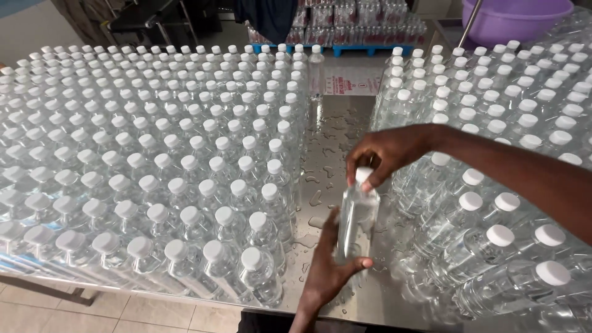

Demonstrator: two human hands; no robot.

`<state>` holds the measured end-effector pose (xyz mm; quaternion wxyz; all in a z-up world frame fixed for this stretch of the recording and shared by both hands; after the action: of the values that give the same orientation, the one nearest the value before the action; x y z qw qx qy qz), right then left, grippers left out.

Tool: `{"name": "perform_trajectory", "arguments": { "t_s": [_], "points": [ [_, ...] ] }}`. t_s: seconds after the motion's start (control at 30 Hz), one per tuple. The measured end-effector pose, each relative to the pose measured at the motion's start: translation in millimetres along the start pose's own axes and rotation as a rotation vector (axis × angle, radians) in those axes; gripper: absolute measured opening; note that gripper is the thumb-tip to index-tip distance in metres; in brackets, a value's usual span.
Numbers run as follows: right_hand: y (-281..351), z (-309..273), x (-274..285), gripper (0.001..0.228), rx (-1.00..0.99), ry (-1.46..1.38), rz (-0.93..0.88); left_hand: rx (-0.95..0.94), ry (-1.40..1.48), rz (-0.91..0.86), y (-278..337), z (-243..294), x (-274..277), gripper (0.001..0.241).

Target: Manually tightening the screw caps on a large batch of water bottles and organizing them on a table.

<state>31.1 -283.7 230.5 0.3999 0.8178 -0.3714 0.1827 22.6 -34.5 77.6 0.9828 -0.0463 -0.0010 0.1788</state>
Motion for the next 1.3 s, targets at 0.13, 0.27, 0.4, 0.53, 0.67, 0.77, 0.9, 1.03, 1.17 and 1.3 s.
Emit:
{"name": "perform_trajectory", "arguments": {
  "t_s": [0.13,0.27,0.4,0.53,0.67,0.77,0.9,1.03,1.17,1.3],
  "points": [
    [-15,-19,-12,0.031,0.058,-0.231,-0.118,-0.036,0.607,-0.294,3,-5,-36,0.096],
    [-28,24,-16,0.059,-0.350,-0.112,0.098,0.186,1.068,-0.081,-5,-35,-52,0.060],
    [-32,54,-16,0.076,-0.432,0.084,0.260,0.254,1.169,0.035,-15,-50,-58,0.026],
    [-35,67,-17,0.072,-0.433,0.196,0.310,0.220,1.181,-0.032,-18,-60,-55,0.028],
    [-31,63,-10,0.065,-0.372,0.170,0.258,0.174,1.147,-0.116,-18,-52,-46,0.052],
    [-22,46,-8,0.063,-0.369,0.071,0.095,0.146,1.067,-0.168,-16,-50,-37,0.057],
    [-12,36,-11,0.054,-0.289,-0.018,-0.060,0.220,0.728,-0.339,-9,-63,-18,0.085],
    [-3,28,-15,0.047,-0.293,-0.024,-0.075,0.349,0.624,-0.526,3,-67,0,0.071],
    [1,16,-34,0.044,-0.292,-0.044,-0.003,0.112,0.847,-0.515,7,-45,11,0.076],
    [1,27,-58,0.063,-0.311,0.255,0.141,0.196,0.580,-0.376,11,-27,10,0.077]
  ]
}}
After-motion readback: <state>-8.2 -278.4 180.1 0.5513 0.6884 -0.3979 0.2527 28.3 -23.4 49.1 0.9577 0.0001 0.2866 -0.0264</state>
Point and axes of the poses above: each hand's wrist, its own y-axis away from the middle knuckle, its own x-axis out of the back of the hand, z = x × y, the point moved 3 cm from there along -y, towards the middle knuckle, and after that the axes turned 11 degrees about -z, right-handed, at the moved point
